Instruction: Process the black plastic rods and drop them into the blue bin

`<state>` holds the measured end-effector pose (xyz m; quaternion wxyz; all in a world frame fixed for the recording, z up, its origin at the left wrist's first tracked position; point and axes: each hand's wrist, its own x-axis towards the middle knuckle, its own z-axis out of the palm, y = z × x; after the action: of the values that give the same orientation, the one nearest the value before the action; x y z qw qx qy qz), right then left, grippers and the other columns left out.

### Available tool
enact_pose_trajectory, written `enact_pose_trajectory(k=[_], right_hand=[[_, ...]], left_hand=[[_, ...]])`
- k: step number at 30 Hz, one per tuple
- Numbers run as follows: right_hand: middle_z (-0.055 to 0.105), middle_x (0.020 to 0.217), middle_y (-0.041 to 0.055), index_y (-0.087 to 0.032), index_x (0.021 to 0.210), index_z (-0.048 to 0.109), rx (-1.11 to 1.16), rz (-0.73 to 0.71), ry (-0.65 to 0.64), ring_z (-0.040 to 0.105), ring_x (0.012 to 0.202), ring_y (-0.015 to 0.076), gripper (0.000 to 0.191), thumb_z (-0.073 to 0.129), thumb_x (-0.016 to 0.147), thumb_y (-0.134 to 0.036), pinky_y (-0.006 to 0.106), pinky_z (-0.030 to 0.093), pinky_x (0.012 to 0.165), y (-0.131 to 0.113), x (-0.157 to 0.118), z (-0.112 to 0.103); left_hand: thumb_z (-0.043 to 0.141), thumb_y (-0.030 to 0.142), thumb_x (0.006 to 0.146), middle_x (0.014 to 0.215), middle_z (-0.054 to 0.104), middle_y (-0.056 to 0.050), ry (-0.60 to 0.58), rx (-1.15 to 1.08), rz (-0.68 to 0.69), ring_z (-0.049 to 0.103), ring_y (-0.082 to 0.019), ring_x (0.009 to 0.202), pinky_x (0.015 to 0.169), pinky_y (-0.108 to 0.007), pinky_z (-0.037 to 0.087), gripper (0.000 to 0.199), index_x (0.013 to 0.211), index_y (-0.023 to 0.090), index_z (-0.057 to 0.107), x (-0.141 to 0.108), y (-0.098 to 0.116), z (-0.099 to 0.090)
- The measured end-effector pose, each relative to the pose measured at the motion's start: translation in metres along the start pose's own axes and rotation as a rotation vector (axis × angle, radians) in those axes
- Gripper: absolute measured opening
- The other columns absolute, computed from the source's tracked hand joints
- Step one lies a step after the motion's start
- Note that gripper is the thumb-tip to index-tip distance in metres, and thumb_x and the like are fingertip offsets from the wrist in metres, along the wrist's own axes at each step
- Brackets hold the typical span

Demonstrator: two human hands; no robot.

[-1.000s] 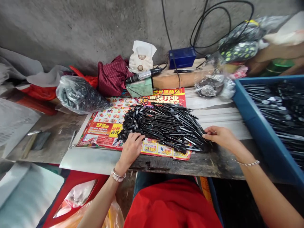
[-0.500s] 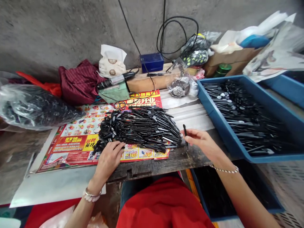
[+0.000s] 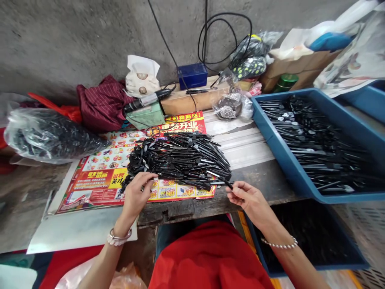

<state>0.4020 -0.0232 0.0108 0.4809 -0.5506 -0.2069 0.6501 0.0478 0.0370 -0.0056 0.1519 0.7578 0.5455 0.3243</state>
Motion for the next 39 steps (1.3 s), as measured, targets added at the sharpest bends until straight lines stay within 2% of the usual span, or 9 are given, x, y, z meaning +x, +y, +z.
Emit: enact_pose_trajectory(k=[5,10,13,16,19,24,28,33,39], right_hand=[[0.071,0.076,0.0025,-0.02,0.09,0.065,-0.018,-0.016,-0.086,0.06,0.061,0.013,0.041,0.088,0.06,-0.037,0.026,0.048,0.06,0.004,0.005,0.015],[0.069,0.075,0.0022,-0.018,0.107,0.071,-0.349,-0.13,-0.146,0.051,0.051,0.0105,0.041,0.072,0.076,-0.046,0.026,0.043,0.05,0.016,0.006,0.021],[0.074,0.091,0.0059,-0.021,0.099,0.075,-0.648,-0.27,-0.14,0.065,0.073,0.0196,0.028,0.067,0.08,-0.041,0.033,0.052,0.068,0.021,0.002,0.029],[0.075,0.101,0.0055,-0.025,0.095,0.076,-0.827,-0.401,-0.202,0.068,0.095,0.0261,0.02,0.063,0.082,-0.034,0.04,0.05,0.089,0.023,-0.003,0.039],[0.075,0.099,0.0048,-0.026,0.096,0.076,-0.862,-0.43,-0.259,0.069,0.092,0.0259,0.021,0.059,0.084,-0.031,0.039,0.052,0.086,0.024,-0.007,0.048],[0.076,0.092,0.0059,-0.023,0.094,0.076,-0.907,-0.435,-0.29,0.07,0.082,0.0237,0.022,0.056,0.086,-0.03,0.034,0.052,0.077,0.022,-0.005,0.05],[0.075,0.079,0.0044,-0.023,0.087,0.075,-0.951,-0.449,-0.322,0.068,0.072,0.0217,0.023,0.053,0.089,-0.028,0.032,0.05,0.07,0.022,0.001,0.047],[0.074,0.083,0.0051,-0.022,0.096,0.075,-0.998,-0.496,-0.329,0.066,0.076,0.0218,0.024,0.052,0.091,-0.028,0.032,0.048,0.073,0.022,0.005,0.047],[0.073,0.082,0.004,-0.022,0.092,0.075,-1.035,-0.531,-0.327,0.065,0.073,0.0199,0.022,0.053,0.091,-0.022,0.03,0.047,0.072,0.021,0.009,0.05]], left_hand=[[0.057,0.027,0.087,0.096,0.072,-0.005,0.069,-0.098,-0.163,0.066,-0.018,0.088,0.084,-0.03,0.052,0.017,0.092,0.018,0.07,0.005,0.003,-0.001],[0.065,0.029,0.079,0.088,0.075,-0.004,0.026,-0.439,-0.387,0.068,-0.017,0.076,0.072,-0.025,0.056,0.018,0.09,0.017,0.073,0.007,0.029,0.007],[0.067,0.025,0.076,0.085,0.076,-0.004,-0.074,-0.636,-0.426,0.069,-0.017,0.074,0.07,-0.025,0.057,0.017,0.089,0.016,0.074,0.01,0.06,0.018],[0.067,0.022,0.076,0.086,0.076,-0.004,-0.156,-0.719,-0.415,0.07,-0.017,0.074,0.069,-0.025,0.058,0.018,0.09,0.017,0.076,0.013,0.089,0.03],[0.065,0.018,0.076,0.085,0.077,-0.004,-0.277,-0.688,-0.342,0.07,-0.018,0.074,0.066,-0.024,0.056,0.016,0.087,0.018,0.077,0.013,0.104,0.039],[0.065,0.017,0.078,0.089,0.077,-0.004,-0.407,-0.646,-0.25,0.071,-0.019,0.081,0.071,-0.024,0.055,0.016,0.086,0.019,0.078,0.007,0.101,0.046],[0.071,0.018,0.074,0.094,0.077,-0.004,-0.43,-0.628,-0.246,0.072,-0.02,0.085,0.074,-0.025,0.056,0.018,0.091,0.02,0.078,0.005,0.093,0.048],[0.067,0.016,0.078,0.09,0.078,-0.004,-0.408,-0.637,-0.214,0.072,-0.02,0.083,0.079,-0.026,0.055,0.014,0.087,0.02,0.078,0.008,0.086,0.053],[0.069,0.013,0.076,0.089,0.078,-0.003,-0.411,-0.631,-0.212,0.072,-0.019,0.08,0.075,-0.025,0.055,0.017,0.088,0.02,0.078,0.01,0.082,0.057]])
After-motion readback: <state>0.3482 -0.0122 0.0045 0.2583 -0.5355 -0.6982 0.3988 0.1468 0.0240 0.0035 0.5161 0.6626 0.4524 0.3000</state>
